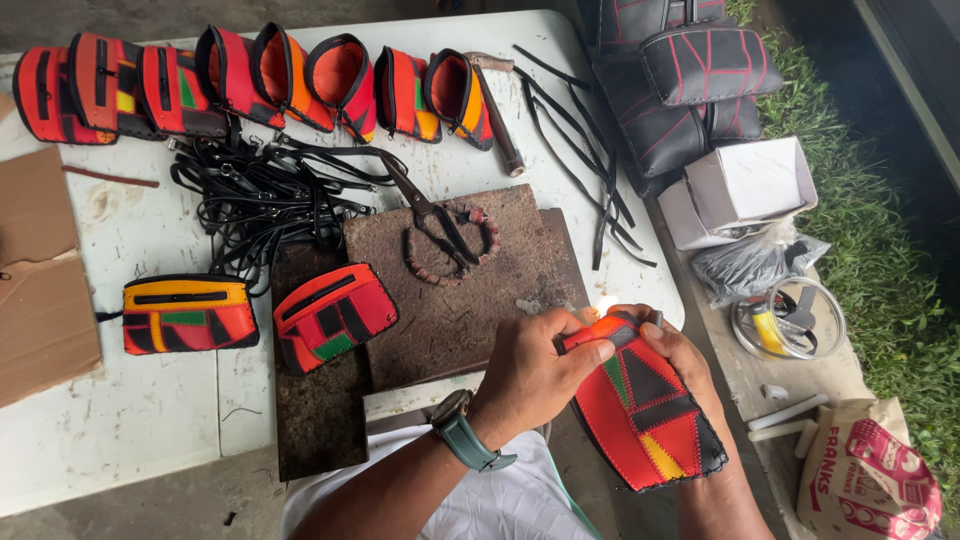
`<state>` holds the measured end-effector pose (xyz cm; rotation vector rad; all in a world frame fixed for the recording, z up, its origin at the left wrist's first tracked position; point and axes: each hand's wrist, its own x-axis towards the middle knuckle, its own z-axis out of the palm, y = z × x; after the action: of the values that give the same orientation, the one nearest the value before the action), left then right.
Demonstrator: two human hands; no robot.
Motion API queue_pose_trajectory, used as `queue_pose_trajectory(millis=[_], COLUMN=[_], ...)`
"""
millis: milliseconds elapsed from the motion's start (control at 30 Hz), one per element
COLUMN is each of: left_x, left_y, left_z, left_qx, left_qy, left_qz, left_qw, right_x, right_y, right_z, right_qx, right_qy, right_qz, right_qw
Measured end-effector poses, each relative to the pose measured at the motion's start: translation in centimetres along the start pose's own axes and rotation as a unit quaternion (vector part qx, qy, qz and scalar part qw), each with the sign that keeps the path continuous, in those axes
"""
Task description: The person sews zippers onto colorful fabric coin purses at an outdoor work table, using a needle and thread, trims thread with scissors, and places finished purses into a cardboard box.
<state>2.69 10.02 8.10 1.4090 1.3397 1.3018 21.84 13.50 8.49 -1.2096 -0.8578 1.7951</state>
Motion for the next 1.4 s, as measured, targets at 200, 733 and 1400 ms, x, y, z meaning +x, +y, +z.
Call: queue_pose_trajectory(millis=[200, 733, 1400], left_x=[0.2, -4.7, -10.9], left_y=[-0.3, 2.7, 0.1], left_z=[-0.2, -0.3, -10.0], left_qx=[0.005, -0.026, -0.171], left_qy=[-0.002, -0.02, 0.173], left_qz=[0.003, 0.111, 0.074], left_qw=[1.0, 0.993, 0.967], right_x=[0.2, -1.8, -6.6], right_y=[-0.5, 2.1, 2.5], right_z=[0.7, -4.4, 2.2], right_qx=[-0.006, 0.008, -0.079], right_qy=[-0.008, -0.119, -0.285], right_qz=[-0.006, -0.029, -0.02], right_qw=[1.0, 0.992, 0.955])
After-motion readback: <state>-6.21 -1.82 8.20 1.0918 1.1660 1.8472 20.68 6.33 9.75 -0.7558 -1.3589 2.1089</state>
